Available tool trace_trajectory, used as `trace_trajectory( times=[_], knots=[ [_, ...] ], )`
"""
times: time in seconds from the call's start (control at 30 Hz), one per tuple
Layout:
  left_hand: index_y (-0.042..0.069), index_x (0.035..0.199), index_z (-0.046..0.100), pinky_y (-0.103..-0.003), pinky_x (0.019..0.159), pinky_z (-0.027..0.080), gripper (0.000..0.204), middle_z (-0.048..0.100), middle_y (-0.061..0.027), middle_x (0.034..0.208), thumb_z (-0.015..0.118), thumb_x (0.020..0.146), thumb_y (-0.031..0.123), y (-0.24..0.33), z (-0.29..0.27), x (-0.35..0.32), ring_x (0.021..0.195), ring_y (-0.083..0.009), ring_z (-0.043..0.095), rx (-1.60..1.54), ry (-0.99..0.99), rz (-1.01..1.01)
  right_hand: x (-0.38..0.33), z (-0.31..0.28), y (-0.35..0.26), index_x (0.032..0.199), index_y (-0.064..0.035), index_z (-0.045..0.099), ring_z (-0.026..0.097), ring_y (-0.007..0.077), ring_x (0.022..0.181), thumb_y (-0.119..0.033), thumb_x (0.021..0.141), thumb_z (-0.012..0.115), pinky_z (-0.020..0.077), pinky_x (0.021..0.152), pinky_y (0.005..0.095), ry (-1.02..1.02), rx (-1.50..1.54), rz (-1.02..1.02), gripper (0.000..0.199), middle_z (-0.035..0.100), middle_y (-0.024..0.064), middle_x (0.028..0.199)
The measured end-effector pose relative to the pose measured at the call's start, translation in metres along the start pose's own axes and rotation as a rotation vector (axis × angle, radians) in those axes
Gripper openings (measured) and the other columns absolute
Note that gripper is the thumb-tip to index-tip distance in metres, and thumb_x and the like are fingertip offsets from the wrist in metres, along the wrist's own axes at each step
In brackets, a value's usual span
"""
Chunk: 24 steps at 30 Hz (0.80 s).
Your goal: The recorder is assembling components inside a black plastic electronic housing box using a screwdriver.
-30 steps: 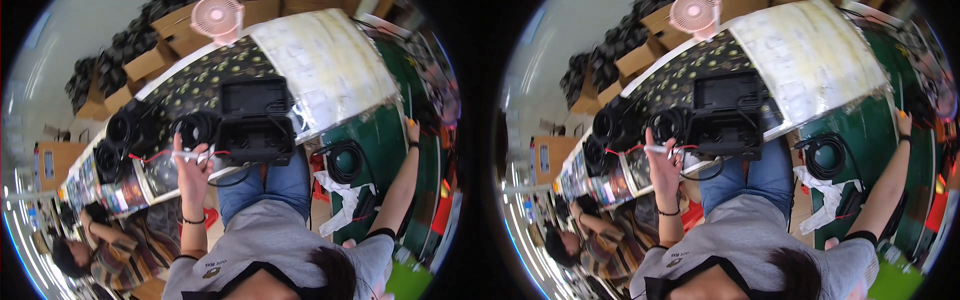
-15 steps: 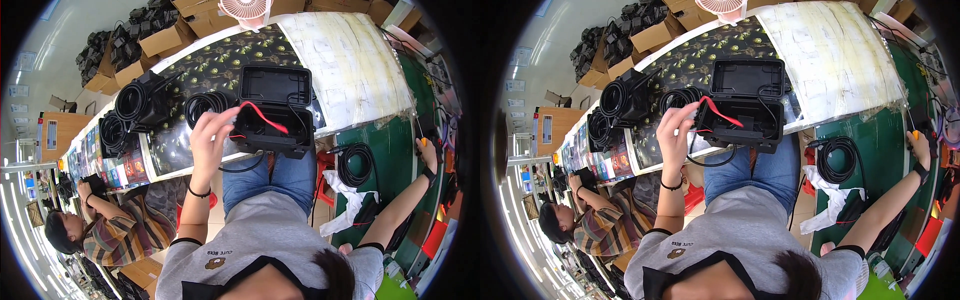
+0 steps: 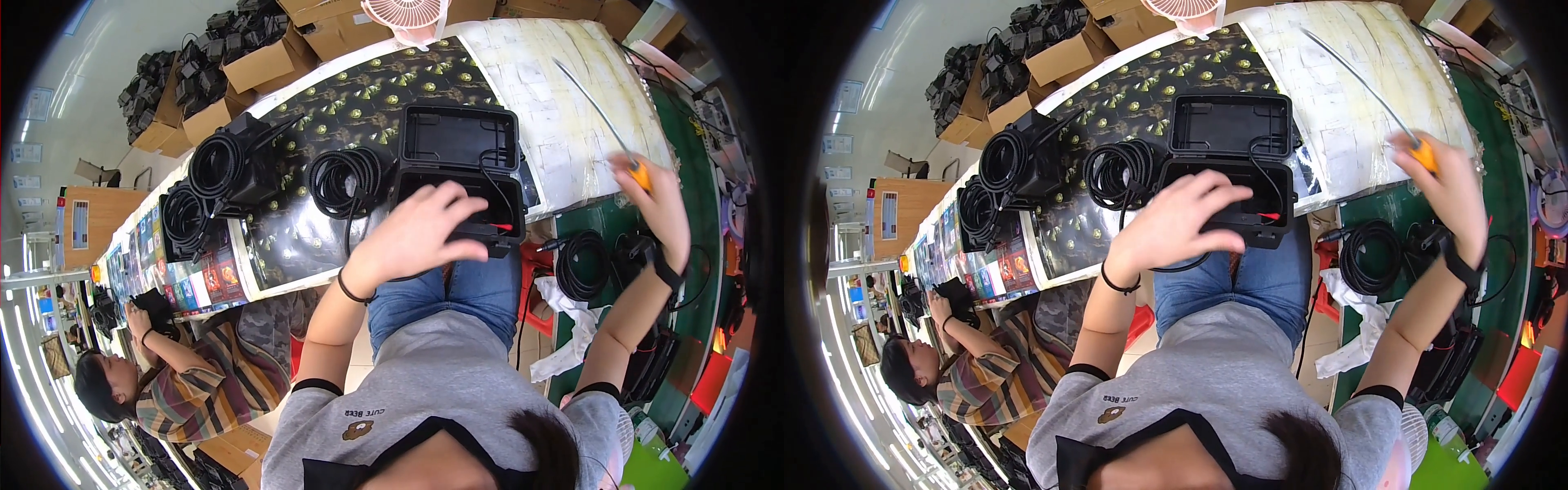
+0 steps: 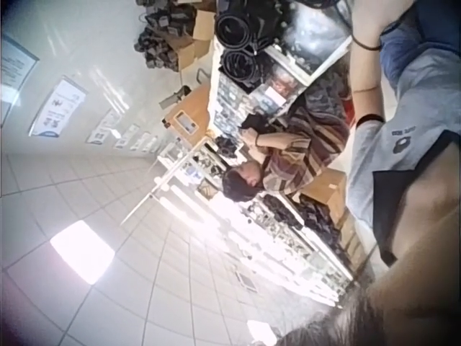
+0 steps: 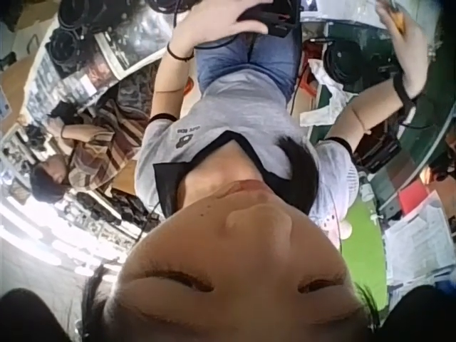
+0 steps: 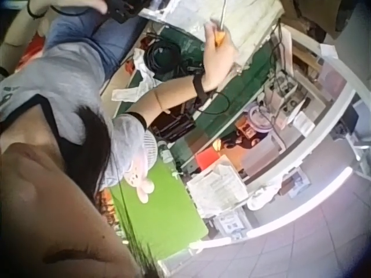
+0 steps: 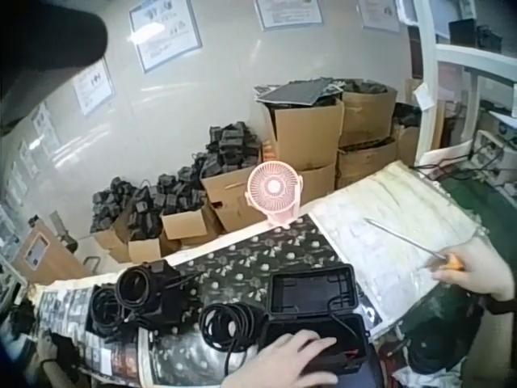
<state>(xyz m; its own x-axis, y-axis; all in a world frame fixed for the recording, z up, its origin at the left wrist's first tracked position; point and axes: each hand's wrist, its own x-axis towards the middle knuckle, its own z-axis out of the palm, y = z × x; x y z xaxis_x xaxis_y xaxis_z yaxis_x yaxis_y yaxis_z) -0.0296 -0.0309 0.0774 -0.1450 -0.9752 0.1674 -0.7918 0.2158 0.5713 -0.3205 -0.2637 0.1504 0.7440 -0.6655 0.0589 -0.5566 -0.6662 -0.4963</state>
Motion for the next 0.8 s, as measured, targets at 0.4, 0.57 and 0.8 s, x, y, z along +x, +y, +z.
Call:
trace_trajectory(
  times=[0.4, 0.57, 0.8],
  knots=[
    [0.018, 0.130, 0.061, -0.028, 0.074, 0.058, 0.056, 0.064, 0.0014, 0.118, 0.065, 0.074, 0.013, 0.018, 0.049, -0.063, 0.099, -0.0187, 0.060, 0.375, 0.065, -0.091, 0.072, 0.149, -0.058, 0.137, -0.0159, 0.061, 0.046, 0.0018, 0.059, -0.028, 0.093, 0.070, 0.0427, 0.049, 0.0189, -0.126, 0.611, 0.139, 0.047, 0.050, -0.0076, 0.075],
    [0.029, 0.131, 0.062, -0.052, 0.110, 0.036, 0.066, 0.052, -0.0006, 0.143, 0.081, 0.069, 0.039, 0.010, 0.026, -0.080, 0.133, -0.0337, 0.045, 0.388, 0.276, -0.065, 0.077, 0.160, -0.044, 0.132, -0.0114, 0.064, 0.048, 0.0024, 0.057, -0.021, 0.087, 0.075, 0.0414, 0.048, 0.0187, 0.002, 0.728, 0.234, 0.047, 0.055, -0.0050, 0.079],
    [0.021, 0.122, 0.068, -0.044, 0.109, 0.035, 0.049, 0.064, 0.0072, 0.127, 0.080, 0.076, 0.033, -0.022, 0.035, -0.116, 0.119, -0.0173, 0.057, 0.586, 0.495, -0.038, 0.080, 0.152, -0.041, 0.126, -0.0112, 0.069, 0.048, 0.0026, 0.060, -0.018, 0.087, 0.075, 0.0411, 0.049, 0.0180, 0.145, 0.758, 0.247, 0.041, 0.059, -0.0042, 0.083]
  ],
)
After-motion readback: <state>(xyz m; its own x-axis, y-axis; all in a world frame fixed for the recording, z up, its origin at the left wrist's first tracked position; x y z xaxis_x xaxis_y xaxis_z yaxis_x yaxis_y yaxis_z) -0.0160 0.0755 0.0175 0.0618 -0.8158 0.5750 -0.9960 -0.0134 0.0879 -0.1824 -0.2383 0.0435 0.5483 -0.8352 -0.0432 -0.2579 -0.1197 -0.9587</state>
